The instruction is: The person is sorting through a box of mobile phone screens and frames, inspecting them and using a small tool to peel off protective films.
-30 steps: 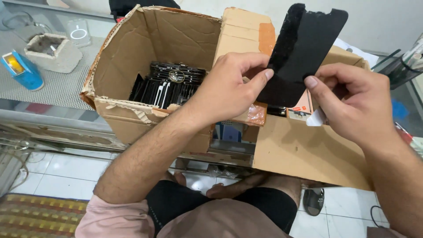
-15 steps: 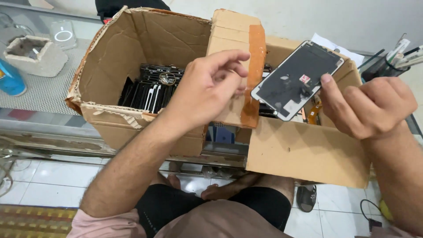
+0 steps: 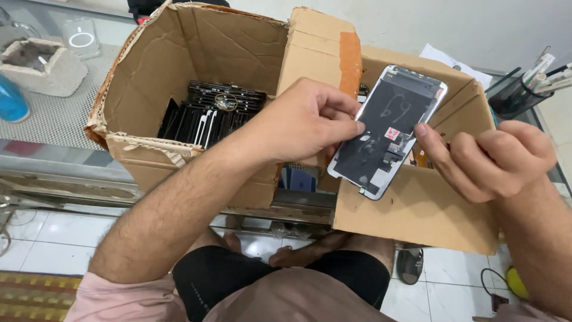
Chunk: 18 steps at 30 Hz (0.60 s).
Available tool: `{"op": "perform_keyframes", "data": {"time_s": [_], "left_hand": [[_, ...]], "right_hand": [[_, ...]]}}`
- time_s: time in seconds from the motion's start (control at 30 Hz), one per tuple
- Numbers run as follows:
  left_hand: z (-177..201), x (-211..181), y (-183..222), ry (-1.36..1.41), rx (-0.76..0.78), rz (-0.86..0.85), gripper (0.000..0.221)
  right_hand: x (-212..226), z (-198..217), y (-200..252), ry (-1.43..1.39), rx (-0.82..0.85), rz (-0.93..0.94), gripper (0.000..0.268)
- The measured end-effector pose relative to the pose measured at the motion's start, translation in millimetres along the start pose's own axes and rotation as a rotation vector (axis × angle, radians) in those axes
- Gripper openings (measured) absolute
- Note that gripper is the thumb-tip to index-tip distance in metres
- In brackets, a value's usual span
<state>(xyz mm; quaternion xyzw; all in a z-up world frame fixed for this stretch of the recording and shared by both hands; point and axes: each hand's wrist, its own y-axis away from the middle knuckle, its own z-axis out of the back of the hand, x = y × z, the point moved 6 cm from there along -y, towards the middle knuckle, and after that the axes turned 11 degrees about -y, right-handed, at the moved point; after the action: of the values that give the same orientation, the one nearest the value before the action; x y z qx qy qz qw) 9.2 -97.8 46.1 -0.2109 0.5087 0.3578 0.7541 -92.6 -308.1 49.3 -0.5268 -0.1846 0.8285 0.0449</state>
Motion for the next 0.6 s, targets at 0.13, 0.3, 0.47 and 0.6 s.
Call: {"op": "perform_keyframes", "data": {"time_s": [0.13, 0.3, 0.47, 0.6], "left_hand": [[1.3, 6.4, -5.2, 0.085, -0.026, -0.079, 0.009], [1.2, 7.5, -6.1, -0.005, -0.087, -0.167, 0.008], [3.0, 5.8, -5.0, -0.056, -0.100, -0.139, 0.009], [2.9, 8.3, -5.1, -0.081, -0.101, -0.114, 0.011]], "right_hand": [[-6.0, -5.0, -0.2, -0.045, -0.043, -0.020, 0.024], [-8.6, -6.2, 1.9, -0.051, 0.001, -0.104, 0.030], [-8.7, -8.7, 1.5, -0.034, -0.017, -0.127, 0.024], [-7.0, -10.2, 2.1, -0.047, -0.026, -0.128, 0.022]]}}
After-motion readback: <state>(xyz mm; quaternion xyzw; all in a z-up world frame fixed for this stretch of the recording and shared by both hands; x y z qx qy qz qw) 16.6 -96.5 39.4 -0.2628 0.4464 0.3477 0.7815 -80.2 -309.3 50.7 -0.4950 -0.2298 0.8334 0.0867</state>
